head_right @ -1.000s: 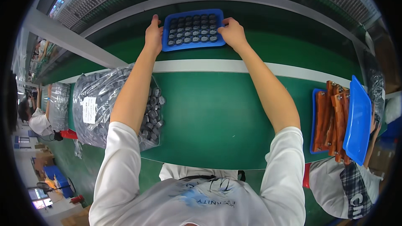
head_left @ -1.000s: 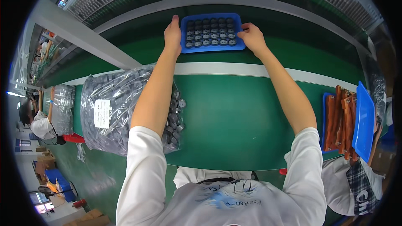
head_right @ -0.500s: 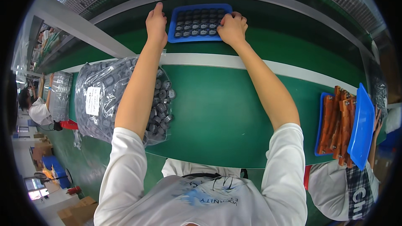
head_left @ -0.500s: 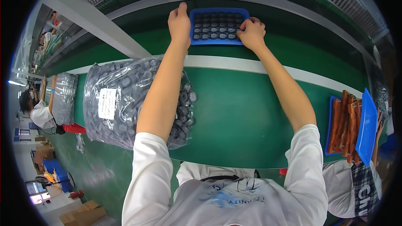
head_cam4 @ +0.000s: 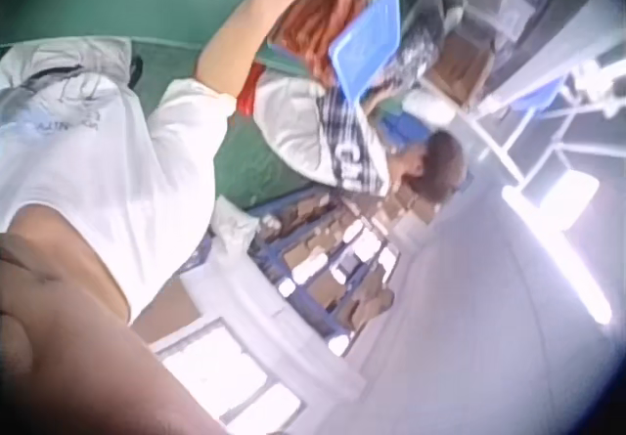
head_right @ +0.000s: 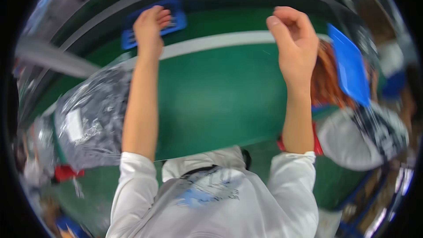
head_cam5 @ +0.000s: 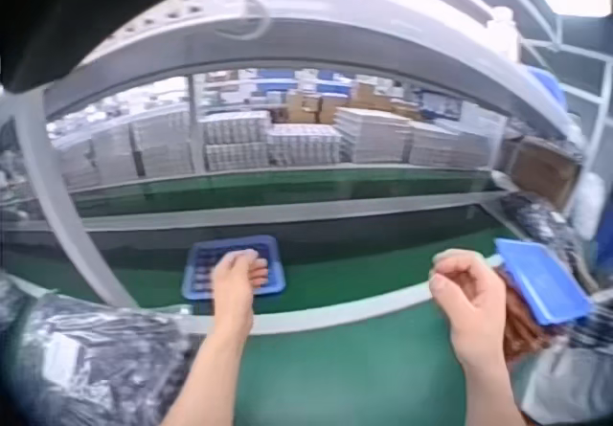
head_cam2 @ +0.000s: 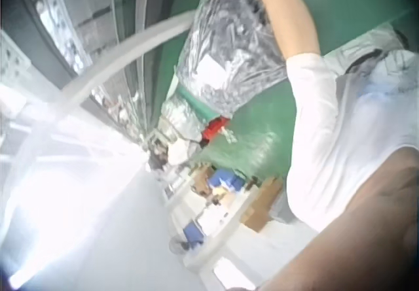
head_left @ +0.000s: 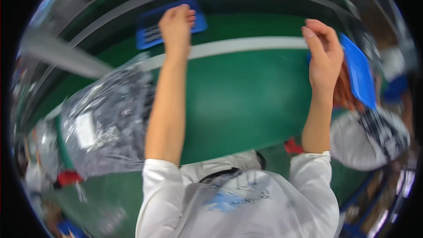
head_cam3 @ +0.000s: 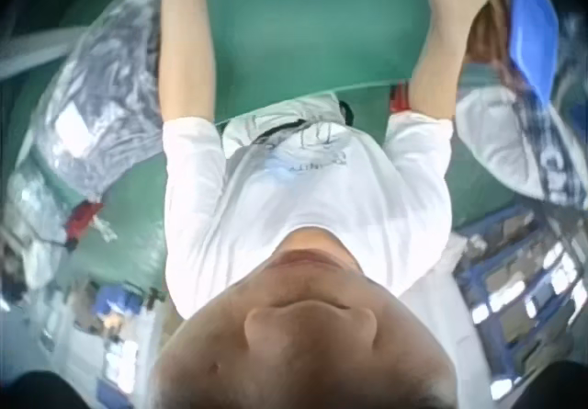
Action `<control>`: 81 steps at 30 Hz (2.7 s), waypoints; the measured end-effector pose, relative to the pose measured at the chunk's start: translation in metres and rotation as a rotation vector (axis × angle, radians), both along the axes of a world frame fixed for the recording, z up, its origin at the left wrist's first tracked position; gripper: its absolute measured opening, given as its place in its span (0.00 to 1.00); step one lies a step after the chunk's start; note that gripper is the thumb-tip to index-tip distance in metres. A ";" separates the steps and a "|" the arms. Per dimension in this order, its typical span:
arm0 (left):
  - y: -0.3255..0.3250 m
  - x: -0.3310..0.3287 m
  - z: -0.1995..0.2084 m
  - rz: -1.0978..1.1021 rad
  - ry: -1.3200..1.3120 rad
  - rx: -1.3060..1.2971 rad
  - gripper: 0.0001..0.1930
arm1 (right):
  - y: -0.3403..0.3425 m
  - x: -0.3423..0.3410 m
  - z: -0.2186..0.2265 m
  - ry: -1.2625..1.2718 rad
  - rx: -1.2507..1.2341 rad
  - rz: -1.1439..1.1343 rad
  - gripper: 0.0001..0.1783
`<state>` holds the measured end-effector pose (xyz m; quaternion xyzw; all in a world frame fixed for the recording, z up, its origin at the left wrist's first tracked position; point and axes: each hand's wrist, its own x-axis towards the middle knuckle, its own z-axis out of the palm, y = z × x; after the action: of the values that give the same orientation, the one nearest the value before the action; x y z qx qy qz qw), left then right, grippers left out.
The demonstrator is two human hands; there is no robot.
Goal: Placing small silver metal components into the designated slots of a blue plastic tray.
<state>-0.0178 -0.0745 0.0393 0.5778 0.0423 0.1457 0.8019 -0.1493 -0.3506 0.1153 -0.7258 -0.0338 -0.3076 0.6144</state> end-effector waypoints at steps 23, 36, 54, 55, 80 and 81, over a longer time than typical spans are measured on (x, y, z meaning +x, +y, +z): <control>-0.028 -0.223 -0.048 -0.567 0.185 0.263 0.13 | -0.317 -0.097 0.117 0.373 -0.705 -0.355 0.23; 0.087 -0.254 -0.028 0.275 -0.064 1.361 0.26 | 0.066 0.047 -0.083 0.297 -1.382 0.666 0.22; 0.095 -0.228 -0.056 0.141 0.094 1.810 0.26 | 0.238 0.024 -0.097 -0.064 -1.145 1.096 0.38; 0.096 -0.226 -0.054 0.131 0.088 1.814 0.26 | 0.239 0.024 -0.100 -0.058 -1.159 1.071 0.38; 0.100 -0.204 -0.040 0.126 0.084 1.747 0.19 | 0.213 0.100 -0.083 -0.008 -0.783 1.141 0.14; 0.102 -0.205 -0.041 0.100 0.101 1.738 0.20 | 0.203 0.094 -0.073 -0.017 -0.747 1.124 0.14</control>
<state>-0.2226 0.0275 -0.0015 0.9883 -0.0229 0.1356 0.0666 -0.0551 -0.1480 0.0419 -0.7591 -0.5151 0.0855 0.3887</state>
